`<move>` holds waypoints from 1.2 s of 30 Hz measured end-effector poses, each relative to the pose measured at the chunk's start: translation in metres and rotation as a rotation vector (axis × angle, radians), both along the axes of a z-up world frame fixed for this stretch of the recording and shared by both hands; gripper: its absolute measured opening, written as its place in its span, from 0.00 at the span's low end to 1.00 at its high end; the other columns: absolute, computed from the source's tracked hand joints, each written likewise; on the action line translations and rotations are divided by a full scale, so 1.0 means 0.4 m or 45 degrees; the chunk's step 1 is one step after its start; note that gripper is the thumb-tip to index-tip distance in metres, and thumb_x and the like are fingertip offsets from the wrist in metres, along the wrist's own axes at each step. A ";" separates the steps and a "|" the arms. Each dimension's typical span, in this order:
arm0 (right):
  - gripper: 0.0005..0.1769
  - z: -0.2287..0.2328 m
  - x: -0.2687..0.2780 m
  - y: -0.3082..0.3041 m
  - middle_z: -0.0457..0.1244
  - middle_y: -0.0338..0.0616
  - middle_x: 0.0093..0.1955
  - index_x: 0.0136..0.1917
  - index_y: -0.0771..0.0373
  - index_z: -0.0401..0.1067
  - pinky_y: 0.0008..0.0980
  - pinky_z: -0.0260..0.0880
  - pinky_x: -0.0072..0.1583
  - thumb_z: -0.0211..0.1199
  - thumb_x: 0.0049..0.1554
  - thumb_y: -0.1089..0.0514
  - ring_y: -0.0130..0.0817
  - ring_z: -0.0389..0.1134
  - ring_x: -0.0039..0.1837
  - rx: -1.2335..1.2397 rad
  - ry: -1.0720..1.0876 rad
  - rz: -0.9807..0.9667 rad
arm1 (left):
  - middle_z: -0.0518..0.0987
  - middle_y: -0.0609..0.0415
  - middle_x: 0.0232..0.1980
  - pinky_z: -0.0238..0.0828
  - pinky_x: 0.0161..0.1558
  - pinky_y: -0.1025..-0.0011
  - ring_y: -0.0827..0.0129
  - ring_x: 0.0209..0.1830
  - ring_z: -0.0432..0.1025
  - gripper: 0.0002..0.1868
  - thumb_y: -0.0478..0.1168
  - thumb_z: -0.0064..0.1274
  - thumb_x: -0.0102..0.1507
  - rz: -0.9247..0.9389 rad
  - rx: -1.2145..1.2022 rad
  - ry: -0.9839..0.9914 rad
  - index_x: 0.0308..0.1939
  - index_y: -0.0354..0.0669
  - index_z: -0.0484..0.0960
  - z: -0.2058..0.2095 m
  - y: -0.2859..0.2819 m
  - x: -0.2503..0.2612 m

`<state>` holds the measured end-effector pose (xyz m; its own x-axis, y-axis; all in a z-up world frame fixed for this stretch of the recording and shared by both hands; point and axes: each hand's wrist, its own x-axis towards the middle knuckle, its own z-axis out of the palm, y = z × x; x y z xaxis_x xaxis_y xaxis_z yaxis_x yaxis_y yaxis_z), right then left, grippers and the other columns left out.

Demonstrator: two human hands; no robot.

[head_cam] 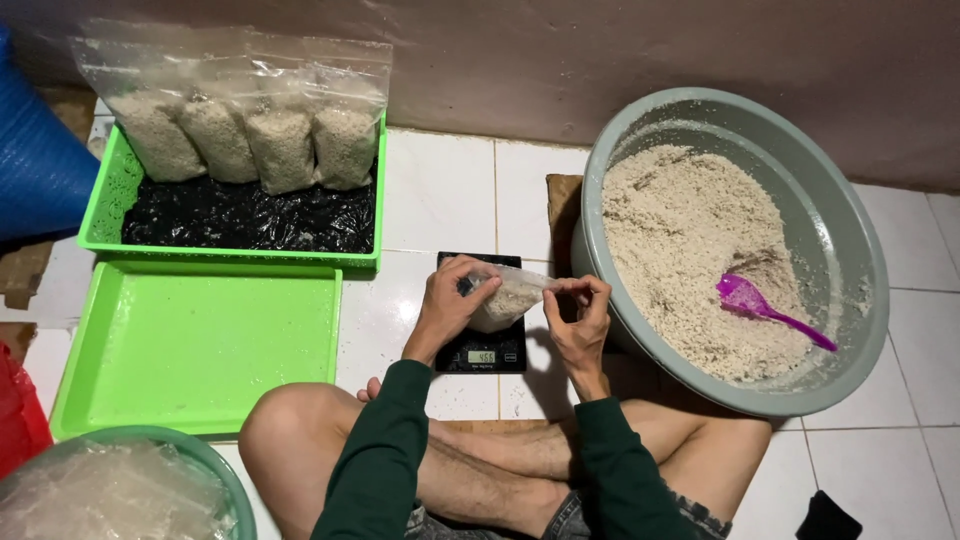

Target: Scooping granular food product from a large basin into small plastic bags and weighing them on a digital scale.

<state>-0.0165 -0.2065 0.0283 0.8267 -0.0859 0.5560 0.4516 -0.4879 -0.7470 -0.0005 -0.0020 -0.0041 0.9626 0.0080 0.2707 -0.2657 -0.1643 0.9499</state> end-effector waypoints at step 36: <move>0.30 0.037 0.039 0.070 0.72 0.44 0.41 0.48 0.57 0.46 0.25 0.67 0.54 0.71 0.52 0.64 0.26 0.69 0.46 0.166 0.258 0.498 | 0.82 0.62 0.34 0.71 0.48 0.66 0.63 0.47 0.73 0.09 0.45 0.71 0.51 0.176 0.090 -0.260 0.33 0.54 0.88 0.023 0.004 -0.008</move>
